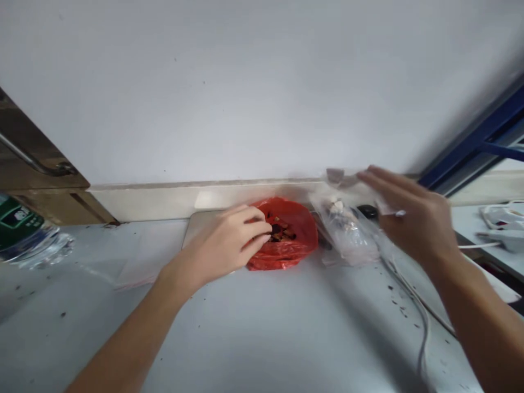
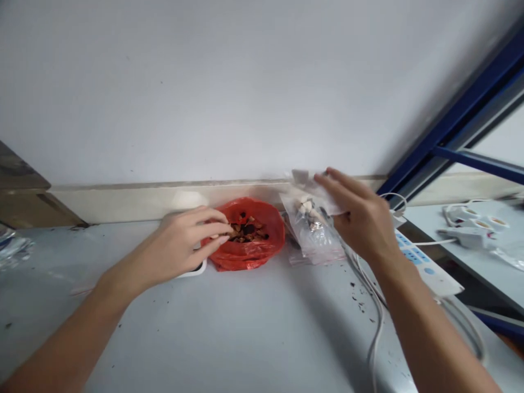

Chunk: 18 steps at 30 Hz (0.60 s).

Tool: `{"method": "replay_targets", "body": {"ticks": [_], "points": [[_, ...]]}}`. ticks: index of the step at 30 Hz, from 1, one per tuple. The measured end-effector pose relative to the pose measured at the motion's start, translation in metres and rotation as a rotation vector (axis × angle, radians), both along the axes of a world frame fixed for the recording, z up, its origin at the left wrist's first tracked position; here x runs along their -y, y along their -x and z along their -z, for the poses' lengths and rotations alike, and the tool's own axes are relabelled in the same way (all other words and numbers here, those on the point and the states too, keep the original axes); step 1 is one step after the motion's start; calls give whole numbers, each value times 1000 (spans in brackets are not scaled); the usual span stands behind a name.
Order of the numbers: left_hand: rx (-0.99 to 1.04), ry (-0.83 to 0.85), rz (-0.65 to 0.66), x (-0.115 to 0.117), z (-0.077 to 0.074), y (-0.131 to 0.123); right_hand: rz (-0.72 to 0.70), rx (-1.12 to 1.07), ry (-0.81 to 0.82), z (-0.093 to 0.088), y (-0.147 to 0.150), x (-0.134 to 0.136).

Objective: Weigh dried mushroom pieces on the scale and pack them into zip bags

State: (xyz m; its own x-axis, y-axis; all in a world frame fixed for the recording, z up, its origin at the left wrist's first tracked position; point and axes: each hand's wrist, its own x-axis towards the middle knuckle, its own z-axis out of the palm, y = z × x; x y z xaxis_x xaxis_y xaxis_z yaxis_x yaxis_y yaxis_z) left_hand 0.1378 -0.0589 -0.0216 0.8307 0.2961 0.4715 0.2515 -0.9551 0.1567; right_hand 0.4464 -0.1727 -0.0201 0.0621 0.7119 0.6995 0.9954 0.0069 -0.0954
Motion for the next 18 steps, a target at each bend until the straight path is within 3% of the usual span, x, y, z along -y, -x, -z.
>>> {"method": "replay_targets", "body": {"ticks": [3,7,10,15,18], "points": [[-90,97,-7,2,8,-13,-153,71,314,28,-15,13],[-203,216,-49,2,6,-22,-179,105,381,42,-18,18],[-229,263,-68,1,-1,-22,-157,19,302,30,-16,12],[-219,363,-131,0,-17,-9,-132,-111,116,-8,8,-9],[-214,380,-174,-5,-21,5,-150,-234,204,-28,37,-23]]}}
